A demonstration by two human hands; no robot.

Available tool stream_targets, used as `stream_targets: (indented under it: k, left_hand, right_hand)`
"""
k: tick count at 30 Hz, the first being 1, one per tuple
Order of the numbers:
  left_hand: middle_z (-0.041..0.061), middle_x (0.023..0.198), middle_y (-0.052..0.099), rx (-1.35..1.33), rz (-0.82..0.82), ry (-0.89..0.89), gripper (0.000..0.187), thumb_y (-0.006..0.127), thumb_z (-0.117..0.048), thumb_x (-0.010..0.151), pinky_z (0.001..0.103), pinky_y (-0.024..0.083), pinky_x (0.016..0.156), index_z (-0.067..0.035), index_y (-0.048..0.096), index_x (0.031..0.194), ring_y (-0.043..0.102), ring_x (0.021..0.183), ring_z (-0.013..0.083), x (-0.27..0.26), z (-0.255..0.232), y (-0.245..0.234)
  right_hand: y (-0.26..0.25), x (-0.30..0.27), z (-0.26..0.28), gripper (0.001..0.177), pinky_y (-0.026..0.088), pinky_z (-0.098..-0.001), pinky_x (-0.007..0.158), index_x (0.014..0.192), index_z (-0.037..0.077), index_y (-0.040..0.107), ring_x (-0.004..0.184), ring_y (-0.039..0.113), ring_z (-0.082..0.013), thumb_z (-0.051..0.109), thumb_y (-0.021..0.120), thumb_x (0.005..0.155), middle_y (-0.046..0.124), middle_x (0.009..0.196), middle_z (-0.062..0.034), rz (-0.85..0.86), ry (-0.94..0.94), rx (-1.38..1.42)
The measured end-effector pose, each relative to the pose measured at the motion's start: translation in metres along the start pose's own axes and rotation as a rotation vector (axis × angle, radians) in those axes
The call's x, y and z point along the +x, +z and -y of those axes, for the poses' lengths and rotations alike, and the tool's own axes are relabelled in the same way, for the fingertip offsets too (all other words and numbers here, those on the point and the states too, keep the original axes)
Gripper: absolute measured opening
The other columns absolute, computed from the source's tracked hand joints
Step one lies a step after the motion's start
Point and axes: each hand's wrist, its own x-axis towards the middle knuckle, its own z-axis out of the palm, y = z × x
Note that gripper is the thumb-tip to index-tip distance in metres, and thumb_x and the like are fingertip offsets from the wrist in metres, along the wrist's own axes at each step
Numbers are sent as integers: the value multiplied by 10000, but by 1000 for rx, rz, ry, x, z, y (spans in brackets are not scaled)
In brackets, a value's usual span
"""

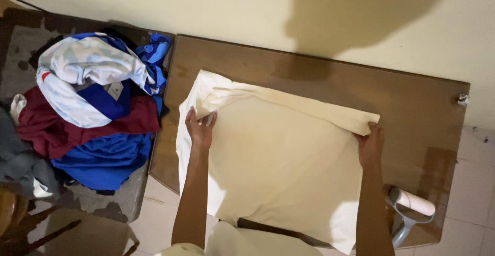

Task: The person uses a lint roller on a t-shirt laid on a table, then folds the shirt and places it on a shelf inside a wooden wardrobe.

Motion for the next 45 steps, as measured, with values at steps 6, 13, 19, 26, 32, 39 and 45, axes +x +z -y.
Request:
stream_targets:
  k: [6,13,19,26,32,39,45]
  left_hand:
    - [100,1356,556,-113,148,-138,421,654,-277,1015,518,494,1004,-138,500,1380,519,1257,342,66,25,-32]
    - [124,1322,532,-74,124,-90,524,505,-195,1000,578,447,1063,-113,348,1493,526,1252,357,21,13,-20]
    - [134,1240,476,44,150,-64,663,546,-18,928,561,479,1062,-158,318,1535,487,1150,306,21,34,-41]
    - [105,1291,526,13,113,-86,606,580,-25,909,498,538,979,-190,376,1455,557,1123,247,13,17,-15]
    - [79,1400,491,290,-87,22,549,601,-47,940,408,529,891,-227,417,1426,563,1112,203,14,25,-24]
    - [107,1362,461,525,57,269,811,812,55,784,346,559,942,-214,421,1442,578,1140,217,-2,21,-20]
    - [111,1295,494,953,103,400,1000,922,48,651,350,541,911,-206,411,1473,530,1124,227,-16,9,-35]
  right_hand:
    - [28,-9,30,440,551,-380,1034,1401,-23,363,1207,590,-242,90,604,1051,441,1415,-146,-170,49,-255]
    - [0,-9,-6,434,565,-377,1009,1455,-59,479,1136,597,-244,94,620,1074,594,1292,-150,-109,97,207]
    - [-10,-1,-25,405,506,-392,1058,1436,29,415,1176,586,-237,147,536,1068,556,1285,-115,-122,193,146]
    - [-18,15,-28,381,494,-437,1072,1404,-10,438,1245,586,-278,203,465,1088,532,1361,-148,-49,186,200]
    - [-18,15,-29,383,505,-415,1073,1415,-25,447,1246,597,-272,176,488,1090,549,1347,-147,-117,219,216]
    - [-7,9,-20,387,533,-405,1017,1414,7,449,1153,631,-256,128,499,1050,581,1300,-133,-108,148,135]
    - [-2,4,-13,380,557,-412,1009,1397,-99,456,1113,650,-279,77,555,1076,581,1284,-194,-169,183,69]
